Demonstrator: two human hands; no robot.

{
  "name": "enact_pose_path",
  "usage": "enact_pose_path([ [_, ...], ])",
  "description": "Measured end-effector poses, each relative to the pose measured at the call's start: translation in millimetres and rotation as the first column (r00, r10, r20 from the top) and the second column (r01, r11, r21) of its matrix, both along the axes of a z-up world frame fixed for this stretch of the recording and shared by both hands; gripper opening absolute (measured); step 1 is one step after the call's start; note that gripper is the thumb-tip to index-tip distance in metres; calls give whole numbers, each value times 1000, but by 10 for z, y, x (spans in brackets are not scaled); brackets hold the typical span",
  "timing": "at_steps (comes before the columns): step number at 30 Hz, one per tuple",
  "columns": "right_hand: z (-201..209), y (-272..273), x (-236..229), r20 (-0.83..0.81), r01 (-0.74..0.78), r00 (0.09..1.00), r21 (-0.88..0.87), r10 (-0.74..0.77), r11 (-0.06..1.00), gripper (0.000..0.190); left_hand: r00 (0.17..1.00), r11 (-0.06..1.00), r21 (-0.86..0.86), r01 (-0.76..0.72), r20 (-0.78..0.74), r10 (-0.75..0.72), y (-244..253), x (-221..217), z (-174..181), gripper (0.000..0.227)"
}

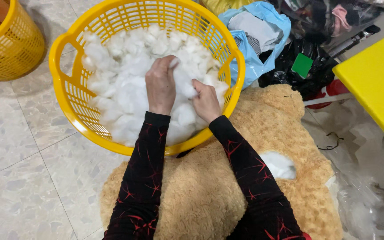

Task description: The person repeatedly takes handfuls of white cotton from a yellow basket and stuffs them into a large beige teddy bear resting on their lap. They press and distribute the cotton inside the bear throughout the clip.

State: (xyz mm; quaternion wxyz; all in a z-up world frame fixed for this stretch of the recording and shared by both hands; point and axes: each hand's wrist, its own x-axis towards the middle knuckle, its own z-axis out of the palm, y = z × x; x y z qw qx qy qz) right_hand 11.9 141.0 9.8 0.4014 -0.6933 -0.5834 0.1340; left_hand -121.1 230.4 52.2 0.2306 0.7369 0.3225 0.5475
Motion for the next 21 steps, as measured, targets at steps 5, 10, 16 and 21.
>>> enact_pose_path([
  [5,93,-123,166,470,173,882,-282,-21,944,14,972,965,124,-233,14,233,150,-248,187,28],
  [10,490,-630,528,442,13,895,-161,61,987,83,975,993,60,-103,205,89,-125,-251,652,9],
  [16,878,-2275,1254,86,262,961,25,-263,965,77,722,734,51,677,151,-676,-1536,867,436,35],
  [21,531,-3151,1450,273,496,841,-43,-467,867,50,261,205,194,959,-887,-381,-2440,1459,-385,61],
])
